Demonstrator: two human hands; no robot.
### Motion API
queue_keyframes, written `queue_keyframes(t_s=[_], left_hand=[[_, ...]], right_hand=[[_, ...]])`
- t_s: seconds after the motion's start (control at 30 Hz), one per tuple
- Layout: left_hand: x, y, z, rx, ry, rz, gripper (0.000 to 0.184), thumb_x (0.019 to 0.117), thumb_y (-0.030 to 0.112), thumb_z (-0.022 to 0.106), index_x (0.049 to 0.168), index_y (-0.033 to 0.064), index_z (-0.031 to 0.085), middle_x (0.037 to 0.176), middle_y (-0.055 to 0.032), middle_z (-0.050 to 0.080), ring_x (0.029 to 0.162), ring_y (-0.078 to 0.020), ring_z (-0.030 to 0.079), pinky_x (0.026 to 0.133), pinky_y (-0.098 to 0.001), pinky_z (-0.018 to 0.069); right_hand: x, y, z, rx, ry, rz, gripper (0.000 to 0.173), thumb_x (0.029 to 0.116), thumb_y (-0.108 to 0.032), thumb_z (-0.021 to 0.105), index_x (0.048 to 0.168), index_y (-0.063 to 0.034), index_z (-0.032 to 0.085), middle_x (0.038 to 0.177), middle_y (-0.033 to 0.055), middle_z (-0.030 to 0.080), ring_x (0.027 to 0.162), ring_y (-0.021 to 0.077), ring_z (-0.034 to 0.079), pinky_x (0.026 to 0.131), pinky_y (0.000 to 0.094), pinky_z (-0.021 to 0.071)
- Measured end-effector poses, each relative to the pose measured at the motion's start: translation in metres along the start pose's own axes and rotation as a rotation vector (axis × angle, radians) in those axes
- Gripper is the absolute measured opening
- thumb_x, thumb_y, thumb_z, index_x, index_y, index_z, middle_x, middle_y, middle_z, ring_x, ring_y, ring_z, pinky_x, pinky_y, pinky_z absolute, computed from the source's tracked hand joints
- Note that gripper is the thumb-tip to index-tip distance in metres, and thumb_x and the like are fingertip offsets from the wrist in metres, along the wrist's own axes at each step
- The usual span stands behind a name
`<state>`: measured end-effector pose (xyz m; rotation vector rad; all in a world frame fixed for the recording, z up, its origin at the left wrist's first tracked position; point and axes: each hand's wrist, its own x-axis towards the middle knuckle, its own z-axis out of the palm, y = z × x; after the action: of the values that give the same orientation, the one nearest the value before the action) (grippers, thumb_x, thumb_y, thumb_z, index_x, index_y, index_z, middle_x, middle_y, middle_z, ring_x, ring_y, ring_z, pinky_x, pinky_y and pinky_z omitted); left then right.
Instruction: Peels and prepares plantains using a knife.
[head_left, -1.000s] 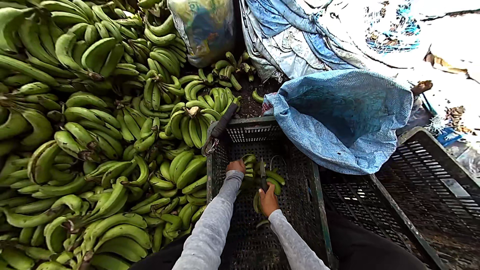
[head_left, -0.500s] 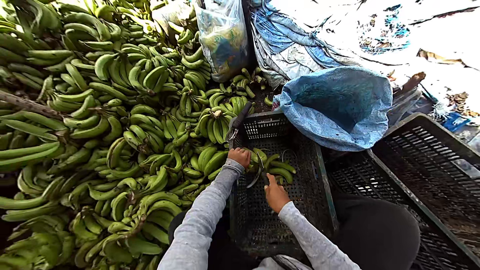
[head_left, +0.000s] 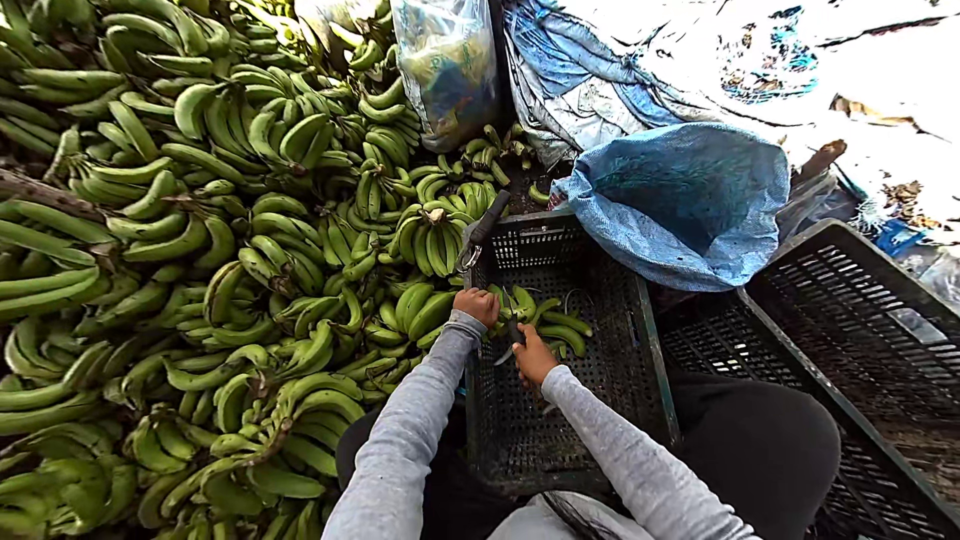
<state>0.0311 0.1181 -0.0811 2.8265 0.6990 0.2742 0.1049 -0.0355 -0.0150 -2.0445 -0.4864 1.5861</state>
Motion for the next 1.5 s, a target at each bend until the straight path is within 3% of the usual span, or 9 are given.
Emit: queue_keyframes(t_s=[0.23, 0.4, 0.87, 1.03, 1.13, 1.23, 1.33, 1.4, 1.5], left_hand=[[0.004, -0.01, 0.004, -0.021, 0.075, 0.006, 0.03, 0.0965, 0.008, 0.056, 0.076, -0.0086, 0.069, 0.084, -0.0259, 0.072, 0.087, -0.046, 0.072, 0.075, -0.0608, 0.0531], [-0.003, -0.016, 0.005, -0.078, 0.149, 0.087, 0.03, 0.0942, 0.007, 0.055, 0.074, -0.0098, 0.068, 0.08, -0.0262, 0.071, 0.082, -0.0462, 0.072, 0.073, -0.0596, 0.0547], [-0.003, -0.014, 0.005, -0.155, 0.301, -0.252, 0.04, 0.1019, 0.01, 0.042, 0.084, -0.0136, 0.069, 0.087, -0.0307, 0.071, 0.089, -0.0485, 0.071, 0.081, -0.0601, 0.0545], [0.003, -0.008, 0.003, -0.155, 0.297, -0.426, 0.039, 0.1044, 0.012, 0.043, 0.096, -0.0135, 0.071, 0.1, -0.0295, 0.073, 0.101, -0.0471, 0.07, 0.091, -0.0597, 0.0519], [0.018, 0.019, -0.001, -0.309, 0.173, -0.354, 0.032, 0.1045, 0.015, 0.05, 0.105, -0.0071, 0.073, 0.112, -0.0287, 0.069, 0.11, -0.0463, 0.065, 0.097, -0.0593, 0.0494], [0.031, 0.037, -0.022, -0.51, 0.122, -0.21, 0.032, 0.103, 0.01, 0.054, 0.129, -0.0017, 0.068, 0.149, -0.0316, 0.046, 0.136, -0.048, 0.048, 0.115, -0.0552, 0.0377], [0.034, -0.005, -0.058, -0.424, 0.456, -0.12, 0.03, 0.0933, 0.003, 0.064, 0.12, -0.0068, 0.07, 0.134, -0.0313, 0.06, 0.125, -0.0465, 0.059, 0.107, -0.053, 0.0473], [0.018, -0.06, -0.09, -0.368, 0.456, -0.387, 0.029, 0.0982, 0.004, 0.057, 0.122, -0.0081, 0.069, 0.127, -0.0289, 0.065, 0.123, -0.043, 0.061, 0.108, -0.0507, 0.0465], [-0.032, -0.134, -0.099, -0.321, -0.094, -0.965, 0.034, 0.1058, 0.011, 0.046, 0.133, -0.003, 0.062, 0.139, -0.0281, 0.057, 0.135, -0.0421, 0.052, 0.114, -0.0558, 0.0374]], right_hand=[[-0.019, 0.003, -0.002, 0.022, -0.092, 0.038, 0.054, 0.1136, -0.024, 0.034, 0.164, -0.022, 0.014, 0.095, 0.0088, 0.053, 0.06, 0.0146, 0.055, 0.055, 0.0294, 0.0497], [0.012, -0.011, -0.001, 0.077, -0.15, 0.075, 0.052, 0.1135, -0.024, 0.036, 0.162, -0.0232, 0.016, 0.09, 0.0066, 0.05, 0.056, 0.0121, 0.051, 0.052, 0.0268, 0.0467], [0.008, 0.002, 0.066, 0.4, -0.142, 0.096, 0.054, 0.1142, -0.025, 0.034, 0.163, -0.0222, 0.011, 0.084, 0.0051, 0.048, 0.052, 0.0122, 0.049, 0.048, 0.0279, 0.0469], [-0.021, 0.023, 0.094, 0.494, -0.118, 0.067, 0.056, 0.1136, -0.019, 0.035, 0.163, -0.017, 0.009, 0.08, 0.0039, 0.045, 0.05, 0.0125, 0.047, 0.046, 0.0288, 0.0459], [-0.018, 0.038, 0.071, 0.499, -0.143, 0.073, 0.053, 0.1131, -0.018, 0.037, 0.161, -0.016, 0.015, 0.076, 0.0021, 0.045, 0.048, 0.0106, 0.046, 0.044, 0.0261, 0.0436], [-0.005, 0.06, 0.045, 0.507, -0.139, 0.092, 0.05, 0.1129, -0.016, 0.037, 0.16, -0.015, 0.019, 0.075, 0.0022, 0.046, 0.047, 0.0095, 0.046, 0.042, 0.0243, 0.0421], [0.005, 0.086, 0.014, 0.559, -0.036, 0.109, 0.049, 0.1125, -0.013, 0.036, 0.159, -0.0162, 0.022, 0.073, 0.002, 0.047, 0.046, 0.0087, 0.046, 0.04, 0.0231, 0.0417], [0.008, 0.1, -0.007, 0.592, 0.066, 0.119, 0.049, 0.1125, -0.013, 0.035, 0.159, -0.0158, 0.022, 0.072, 0.0013, 0.047, 0.046, 0.0075, 0.046, 0.04, 0.0217, 0.0411], [0.016, 0.102, -0.027, 0.647, 0.208, 0.11, 0.047, 0.1127, -0.014, 0.033, 0.158, -0.0153, 0.021, 0.071, 0.0002, 0.046, 0.044, 0.0062, 0.045, 0.039, 0.0207, 0.0397]])
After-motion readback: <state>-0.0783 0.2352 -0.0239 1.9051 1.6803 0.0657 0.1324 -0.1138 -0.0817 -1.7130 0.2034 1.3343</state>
